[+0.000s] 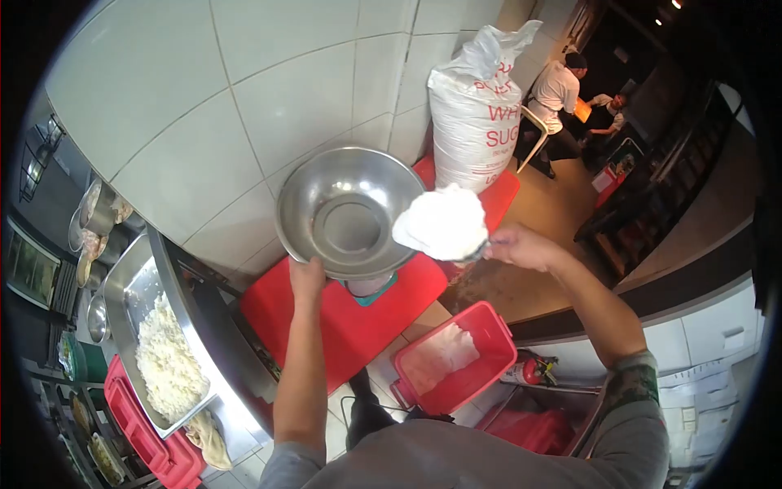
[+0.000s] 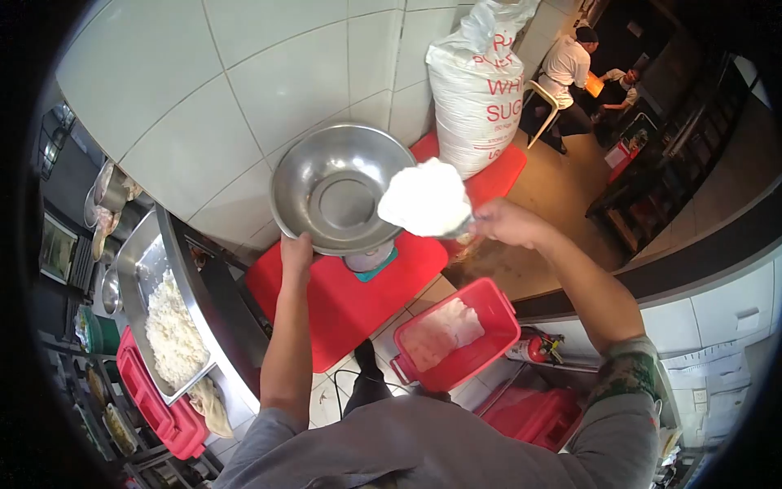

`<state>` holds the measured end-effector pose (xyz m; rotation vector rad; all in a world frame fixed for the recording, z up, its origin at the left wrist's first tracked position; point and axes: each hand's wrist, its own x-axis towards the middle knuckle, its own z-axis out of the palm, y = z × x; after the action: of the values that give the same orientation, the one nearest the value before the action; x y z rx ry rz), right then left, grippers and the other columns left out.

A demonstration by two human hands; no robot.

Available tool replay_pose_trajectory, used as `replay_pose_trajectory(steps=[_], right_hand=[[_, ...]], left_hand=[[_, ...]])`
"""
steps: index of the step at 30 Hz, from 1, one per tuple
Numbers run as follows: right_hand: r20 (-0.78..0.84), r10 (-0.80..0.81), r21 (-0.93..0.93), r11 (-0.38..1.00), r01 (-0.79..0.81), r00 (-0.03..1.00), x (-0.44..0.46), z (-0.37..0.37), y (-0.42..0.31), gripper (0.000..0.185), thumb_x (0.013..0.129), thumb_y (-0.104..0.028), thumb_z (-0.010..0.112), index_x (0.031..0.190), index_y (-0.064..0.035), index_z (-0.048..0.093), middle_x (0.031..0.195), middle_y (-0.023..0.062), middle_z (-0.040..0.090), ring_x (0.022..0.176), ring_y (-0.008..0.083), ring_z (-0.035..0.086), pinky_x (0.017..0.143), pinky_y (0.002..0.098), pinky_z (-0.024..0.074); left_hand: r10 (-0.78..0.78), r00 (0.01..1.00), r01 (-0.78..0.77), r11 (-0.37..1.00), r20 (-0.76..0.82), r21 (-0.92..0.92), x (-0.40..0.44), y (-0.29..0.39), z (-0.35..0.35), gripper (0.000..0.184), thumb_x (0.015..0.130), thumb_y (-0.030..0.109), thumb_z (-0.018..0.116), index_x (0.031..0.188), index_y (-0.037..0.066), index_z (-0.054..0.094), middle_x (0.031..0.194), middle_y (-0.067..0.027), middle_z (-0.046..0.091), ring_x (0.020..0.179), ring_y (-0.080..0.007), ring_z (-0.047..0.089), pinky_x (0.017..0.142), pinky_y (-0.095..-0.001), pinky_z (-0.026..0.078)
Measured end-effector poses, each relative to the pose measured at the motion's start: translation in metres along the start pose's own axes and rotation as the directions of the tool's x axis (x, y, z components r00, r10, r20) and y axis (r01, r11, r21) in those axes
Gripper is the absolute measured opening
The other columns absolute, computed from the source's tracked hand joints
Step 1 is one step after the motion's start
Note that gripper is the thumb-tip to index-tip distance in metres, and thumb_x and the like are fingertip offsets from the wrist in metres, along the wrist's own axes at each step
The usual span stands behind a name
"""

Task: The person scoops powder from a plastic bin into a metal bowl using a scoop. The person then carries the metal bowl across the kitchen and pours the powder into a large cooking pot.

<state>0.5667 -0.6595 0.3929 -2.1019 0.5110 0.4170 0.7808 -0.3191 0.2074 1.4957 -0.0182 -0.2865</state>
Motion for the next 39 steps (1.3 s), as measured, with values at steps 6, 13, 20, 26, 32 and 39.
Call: replay_pose_trajectory(steps=[6,13,20,26,32,39], right_hand=[[0.017,-0.056,-0.514,0.856,0.057,0.998,0.131,0.029,-0.045,0.029,0.083,-0.028,0.069,0.082,0.001,0.072,0.07,0.0134,0.066,0.065,0.0243,0.062,0.061,0.0365,0.0477],[0.091,-0.066,-0.91,0.399,0.11,0.994,0.182,0.042,-0.124,0.025,0.074,-0.017,0.065,0.082,0.0055,0.072,0.086,0.0254,0.069,0.081,0.0382,0.07,0.071,0.045,0.0553],[-0.081,-0.112,-0.906,0.423,-0.026,0.99,0.126,0.053,-0.199,0.022,0.079,-0.011,0.061,0.094,-0.0038,0.075,0.098,0.0177,0.072,0.092,0.034,0.07,0.075,0.046,0.0563],[-0.146,-0.21,-0.785,0.619,0.015,0.967,0.085,0.046,-0.138,0.019,0.082,-0.012,0.061,0.091,0.0001,0.072,0.093,0.0217,0.07,0.091,0.0375,0.068,0.076,0.0466,0.0543],[-0.087,-0.299,-0.409,0.88,0.24,0.95,-0.015,0.052,-0.056,0.022,0.084,-0.019,0.065,0.089,0.0023,0.068,0.086,0.0248,0.066,0.084,0.0408,0.066,0.074,0.0476,0.0508],[-0.066,-0.126,0.037,0.991,0.128,0.99,-0.113,0.065,0.12,0.023,0.086,-0.02,0.069,0.088,0.0027,0.065,0.071,0.0181,0.058,0.068,0.0253,0.063,0.066,0.0385,0.0486]], left_hand=[[0.067,0.992,-0.043,0.975,-0.105,0.217,0.018,-0.007,-0.014,0.054,0.08,0.01,0.051,0.133,-0.001,0.047,0.113,-0.0209,0.064,0.089,-0.0285,0.067,0.07,-0.0371,0.055],[0.005,0.995,0.017,0.974,-0.097,0.226,0.016,0.003,-0.013,0.056,0.079,0.014,0.053,0.132,-0.001,0.047,0.117,-0.0246,0.064,0.104,-0.0338,0.066,0.085,-0.0416,0.053],[-0.255,0.959,0.277,0.937,0.124,-0.214,-0.004,0.04,0.001,0.052,0.081,0.007,0.048,0.133,-0.001,0.046,0.112,-0.0204,0.063,0.098,-0.028,0.068,0.055,-0.0339,0.056],[-0.341,0.934,0.356,0.906,0.104,-0.23,-0.02,0.013,-0.024,0.029,0.083,0.003,0.046,0.112,-0.003,0.05,0.098,-0.0126,0.06,0.077,-0.0212,0.067,0.059,-0.035,0.06],[-0.339,0.929,0.307,0.929,-0.146,-0.205,-0.16,0.025,-0.03,0.032,0.082,0.003,0.05,0.114,0.0,0.052,0.092,-0.0076,0.059,0.071,-0.0163,0.06,0.052,-0.0291,0.051],[-0.454,0.855,0.367,0.871,-0.252,-0.326,-0.311,-0.072,-0.073,0.035,0.08,0.001,0.051,0.115,-0.002,0.05,0.105,-0.0122,0.058,0.09,-0.0239,0.063,0.072,-0.0398,0.056]])
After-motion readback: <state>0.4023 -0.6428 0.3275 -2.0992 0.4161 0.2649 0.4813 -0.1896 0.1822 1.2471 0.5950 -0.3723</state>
